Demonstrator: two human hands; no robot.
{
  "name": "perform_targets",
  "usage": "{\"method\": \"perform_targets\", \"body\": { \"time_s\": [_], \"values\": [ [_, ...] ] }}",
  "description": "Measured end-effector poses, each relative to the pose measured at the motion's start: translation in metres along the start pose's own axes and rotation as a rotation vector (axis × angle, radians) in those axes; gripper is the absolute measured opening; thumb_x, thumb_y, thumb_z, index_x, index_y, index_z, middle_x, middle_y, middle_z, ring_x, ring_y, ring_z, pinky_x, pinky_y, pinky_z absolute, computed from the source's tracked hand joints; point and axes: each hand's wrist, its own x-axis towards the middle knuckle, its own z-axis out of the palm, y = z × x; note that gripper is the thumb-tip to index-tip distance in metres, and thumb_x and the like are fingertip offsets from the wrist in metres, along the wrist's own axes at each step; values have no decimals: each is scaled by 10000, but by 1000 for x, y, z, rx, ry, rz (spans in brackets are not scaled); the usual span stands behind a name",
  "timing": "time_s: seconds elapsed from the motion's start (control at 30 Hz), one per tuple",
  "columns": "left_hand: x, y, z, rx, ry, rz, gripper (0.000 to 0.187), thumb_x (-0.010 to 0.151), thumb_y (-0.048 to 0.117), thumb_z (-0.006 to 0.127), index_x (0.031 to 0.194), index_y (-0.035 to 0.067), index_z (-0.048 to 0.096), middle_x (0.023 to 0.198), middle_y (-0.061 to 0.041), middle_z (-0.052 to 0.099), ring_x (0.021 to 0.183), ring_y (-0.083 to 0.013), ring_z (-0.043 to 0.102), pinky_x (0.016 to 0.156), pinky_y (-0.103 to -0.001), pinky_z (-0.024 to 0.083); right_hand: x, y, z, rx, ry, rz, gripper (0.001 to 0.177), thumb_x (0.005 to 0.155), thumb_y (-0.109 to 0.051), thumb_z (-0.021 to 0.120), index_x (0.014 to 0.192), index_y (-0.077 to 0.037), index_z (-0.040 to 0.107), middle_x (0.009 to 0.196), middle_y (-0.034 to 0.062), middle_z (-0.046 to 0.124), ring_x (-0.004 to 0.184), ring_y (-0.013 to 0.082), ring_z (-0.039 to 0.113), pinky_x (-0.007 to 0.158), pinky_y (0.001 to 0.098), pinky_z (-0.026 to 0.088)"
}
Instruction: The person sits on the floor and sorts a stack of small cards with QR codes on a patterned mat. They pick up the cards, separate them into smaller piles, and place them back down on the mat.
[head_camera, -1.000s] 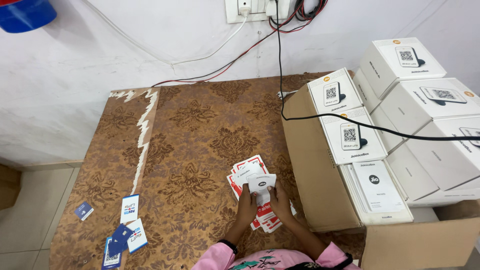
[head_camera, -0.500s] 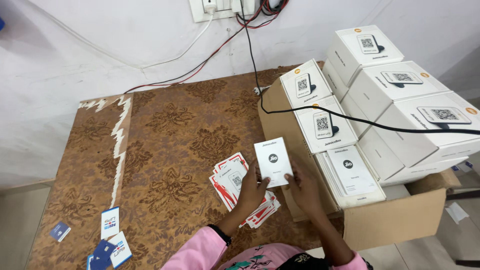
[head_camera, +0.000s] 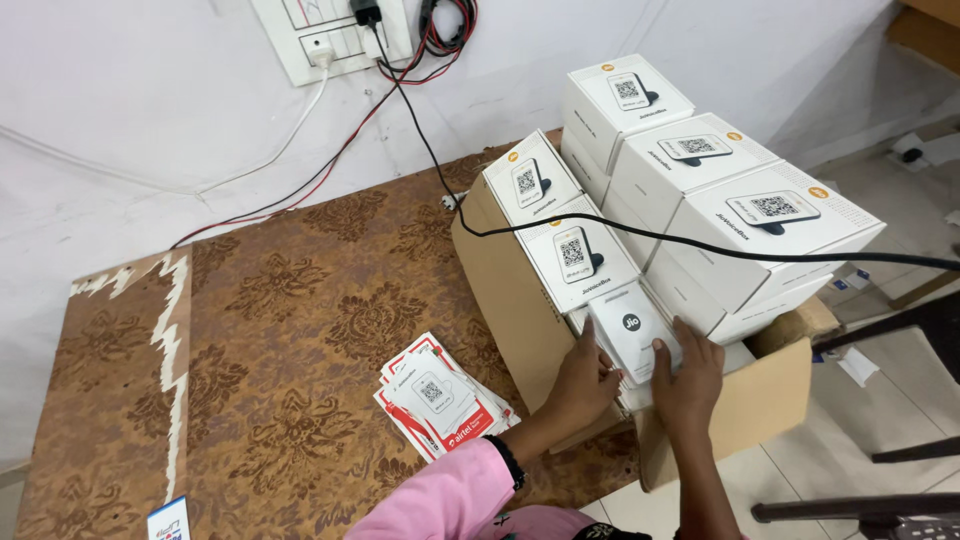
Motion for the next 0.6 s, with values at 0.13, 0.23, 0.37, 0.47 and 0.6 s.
{"method": "perform_targets", "body": {
  "time_s": [0.13,0.23,0.37,0.47,0.6],
  "values": [
    [2,-8,1,-7,29,35,903,892,68,707,1584,-133,162,948,-161,630,800,-218,667,710,-334,565,-1,5,5,-31,-34,-20,304,1022,-126,626,1287,12,680,1232,199,668,1156,409,579,982,479,488],
    [-2,-7,3,-75,35,23,844,898,51,685,1581,-109,215,973,-143,617,806,-209,695,718,-327,572,-1,5,6,-21,-64,-19,255,1024,-112,615,1242,-10,699,1230,164,687,1154,389,601,981,467,500],
    [-13,-11,1,-159,40,56,752,939,25,667,1584,-64,291,1017,-164,620,870,-242,686,762,-316,570,0,-2,1,-23,-48,-11,243,1029,-93,621,1242,-4,697,1233,172,674,1165,389,592,983,467,494],
    [-29,-23,0,-439,9,302,666,992,-7,597,1582,-28,288,1233,-181,552,1165,-231,650,972,-318,556,0,-13,-5,-69,-29,-51,229,1033,-81,637,1241,-6,695,1274,168,663,1208,387,576,1013,472,486],
    [-68,-49,-24,-147,133,391,545,1015,-2,592,1521,-3,387,1307,-204,541,1213,-278,635,1031,-361,539,-6,-42,-11,-120,39,-186,230,1022,-64,670,1244,-9,692,1315,166,636,1282,389,547,1064,490,469]
  ]
}}
